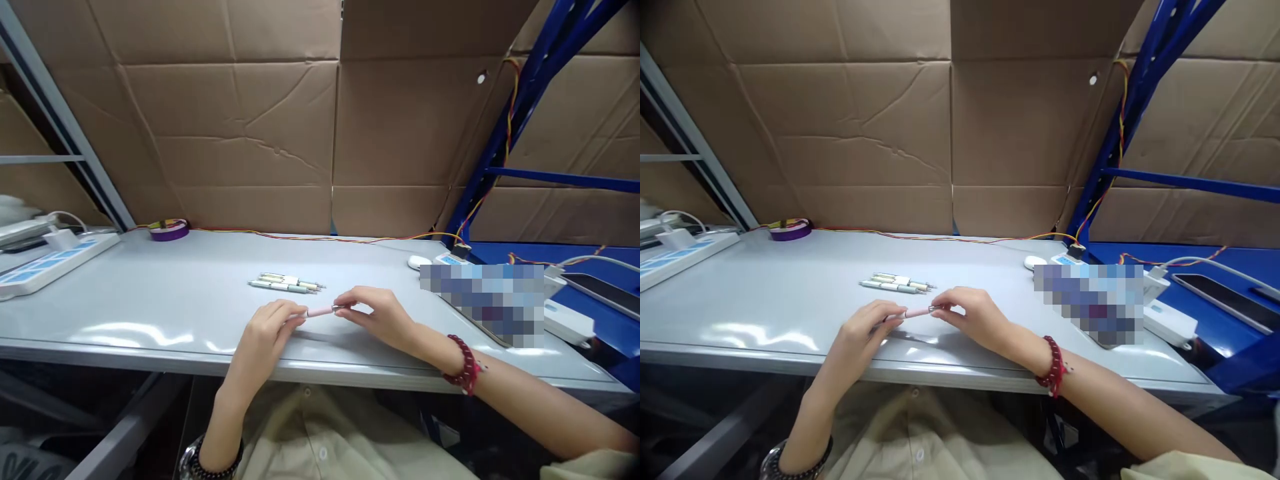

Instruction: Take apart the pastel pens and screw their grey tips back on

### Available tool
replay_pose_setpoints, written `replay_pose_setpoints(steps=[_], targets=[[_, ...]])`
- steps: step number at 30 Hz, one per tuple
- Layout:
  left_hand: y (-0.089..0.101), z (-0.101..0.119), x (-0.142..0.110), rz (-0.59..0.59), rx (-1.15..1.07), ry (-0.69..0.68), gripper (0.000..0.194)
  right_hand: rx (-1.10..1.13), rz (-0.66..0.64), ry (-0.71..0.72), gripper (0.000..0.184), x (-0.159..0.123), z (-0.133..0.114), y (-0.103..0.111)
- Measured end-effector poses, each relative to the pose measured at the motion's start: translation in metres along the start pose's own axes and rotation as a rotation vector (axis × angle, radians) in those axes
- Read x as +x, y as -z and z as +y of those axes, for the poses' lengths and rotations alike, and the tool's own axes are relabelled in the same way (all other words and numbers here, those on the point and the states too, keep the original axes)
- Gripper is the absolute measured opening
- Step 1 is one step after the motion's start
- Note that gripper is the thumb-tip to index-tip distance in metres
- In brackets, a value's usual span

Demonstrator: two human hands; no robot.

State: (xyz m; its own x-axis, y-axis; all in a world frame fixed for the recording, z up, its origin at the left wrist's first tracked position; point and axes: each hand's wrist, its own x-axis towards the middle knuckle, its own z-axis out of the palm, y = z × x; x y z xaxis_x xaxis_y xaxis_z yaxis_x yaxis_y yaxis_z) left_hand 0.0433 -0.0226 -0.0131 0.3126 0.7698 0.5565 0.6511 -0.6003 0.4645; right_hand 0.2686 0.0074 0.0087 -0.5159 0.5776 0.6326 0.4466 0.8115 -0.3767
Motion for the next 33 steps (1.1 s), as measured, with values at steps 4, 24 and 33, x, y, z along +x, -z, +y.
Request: replay_pose_setpoints(steps=[4,24,33], targets=[[0.0008,0.0001,-0.0003,-0.044,-0.031,0.009,0.020,-0.093,-0.064,0.005,0.029,-0.0003,0.0022,0.0014],[0.0012,-0.0003,0.0000,-0.080,-0.021,0.030,0.018,-0.290,-0.294,-0.008,0.027,-0.0016,0.0045,0.0085],[0.0002,-0.0017,-0.0014,-0.079,-0.026,0.026,0.015,-0.268,-0.247,0.105,0.027,-0.0012,0.0053,0.0076]])
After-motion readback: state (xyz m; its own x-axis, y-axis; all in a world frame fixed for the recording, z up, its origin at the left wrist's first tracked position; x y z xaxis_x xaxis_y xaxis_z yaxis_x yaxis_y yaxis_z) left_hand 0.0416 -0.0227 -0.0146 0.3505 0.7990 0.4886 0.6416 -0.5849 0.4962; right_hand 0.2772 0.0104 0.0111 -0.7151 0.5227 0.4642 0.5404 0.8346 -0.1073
